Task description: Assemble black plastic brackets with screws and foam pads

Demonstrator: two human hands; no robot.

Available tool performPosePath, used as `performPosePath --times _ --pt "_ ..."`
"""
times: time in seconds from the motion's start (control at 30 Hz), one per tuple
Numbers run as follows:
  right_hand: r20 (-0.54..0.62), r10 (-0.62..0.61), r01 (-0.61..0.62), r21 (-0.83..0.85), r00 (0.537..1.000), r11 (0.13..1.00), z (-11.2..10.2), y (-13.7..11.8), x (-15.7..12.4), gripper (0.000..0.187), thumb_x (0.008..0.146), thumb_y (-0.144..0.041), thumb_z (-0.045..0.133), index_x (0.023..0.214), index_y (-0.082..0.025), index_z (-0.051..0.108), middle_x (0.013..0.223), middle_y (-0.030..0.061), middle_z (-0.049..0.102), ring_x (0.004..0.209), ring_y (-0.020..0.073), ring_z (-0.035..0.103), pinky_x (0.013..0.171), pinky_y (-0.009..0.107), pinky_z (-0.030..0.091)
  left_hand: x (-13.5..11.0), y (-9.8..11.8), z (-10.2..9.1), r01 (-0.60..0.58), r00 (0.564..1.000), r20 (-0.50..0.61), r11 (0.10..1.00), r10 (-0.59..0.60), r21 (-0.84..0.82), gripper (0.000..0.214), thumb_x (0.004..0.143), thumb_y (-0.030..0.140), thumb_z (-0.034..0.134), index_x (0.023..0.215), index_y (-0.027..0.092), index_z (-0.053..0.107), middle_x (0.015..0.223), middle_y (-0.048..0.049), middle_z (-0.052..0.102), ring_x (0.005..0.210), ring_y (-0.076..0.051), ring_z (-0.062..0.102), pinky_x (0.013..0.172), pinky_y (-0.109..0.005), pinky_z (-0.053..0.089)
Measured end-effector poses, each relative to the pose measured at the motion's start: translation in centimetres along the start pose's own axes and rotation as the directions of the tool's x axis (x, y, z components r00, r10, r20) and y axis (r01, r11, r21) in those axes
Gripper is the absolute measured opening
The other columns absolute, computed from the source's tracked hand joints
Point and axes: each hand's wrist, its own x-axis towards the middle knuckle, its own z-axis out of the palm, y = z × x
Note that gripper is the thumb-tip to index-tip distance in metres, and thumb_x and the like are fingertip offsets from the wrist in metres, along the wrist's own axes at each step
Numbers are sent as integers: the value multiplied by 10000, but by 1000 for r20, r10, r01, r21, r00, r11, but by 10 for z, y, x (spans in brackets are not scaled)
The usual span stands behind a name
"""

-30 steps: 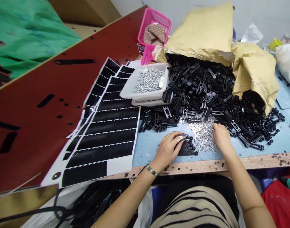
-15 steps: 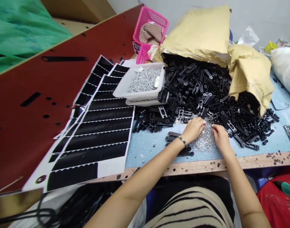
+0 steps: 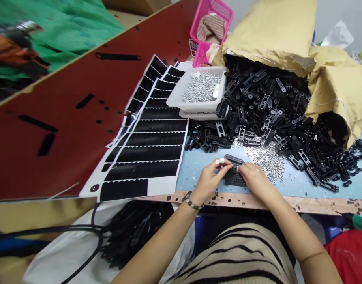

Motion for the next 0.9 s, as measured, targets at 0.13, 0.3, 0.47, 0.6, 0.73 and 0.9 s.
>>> performPosePath --times 0.13,0.3,0.47,0.6,0.73,0.9 --pt "78 5 9 -173 997 985 0 -4 6 167 940 -203 445 892 -210 605 789 35 581 724 173 554 667 279 455 -16 -2 8 -118 992 -38 986 123 115 98 905 262 526 873 192 586 843 -21 626 837 -169 593 800 -310 474" --pt "21 -42 44 -99 999 994 -6 -7 3 182 947 -292 464 898 -222 625 982 60 596 834 171 587 744 293 483 -25 -3 13 -149 986 -54 978 158 149 58 911 210 523 893 193 575 864 -23 647 843 -171 605 797 -312 475" --pt "-258 96 -114 -58 962 992 -38 26 -12 225 949 -271 423 1106 -197 566 1057 91 582 974 204 573 835 333 484 -27 -1 22 -276 961 97 923 259 268 111 927 206 510 853 189 590 836 -26 665 819 -180 583 762 -326 450" --pt "-273 231 -312 -304 934 900 -52 54 -20 191 918 -228 444 1017 -175 598 1008 110 588 918 238 554 817 369 462 -23 0 29 -387 922 191 822 337 417 189 942 160 454 816 177 593 849 -45 677 796 -190 563 734 -346 422" --pt "-215 236 -302 -367 948 880 -49 59 -18 210 922 -184 400 836 -203 590 851 71 580 843 220 533 772 343 446 -25 1 26 -426 905 225 795 362 432 180 941 160 452 853 176 609 915 -55 676 855 -200 576 761 -370 433" --pt "-335 167 -247 -213 927 946 -50 49 -20 179 944 -242 384 926 -202 557 990 94 581 912 224 511 820 362 437 -32 -1 10 -337 941 135 849 309 406 256 930 255 497 1168 189 562 1180 -112 571 1099 -243 532 915 -422 462"
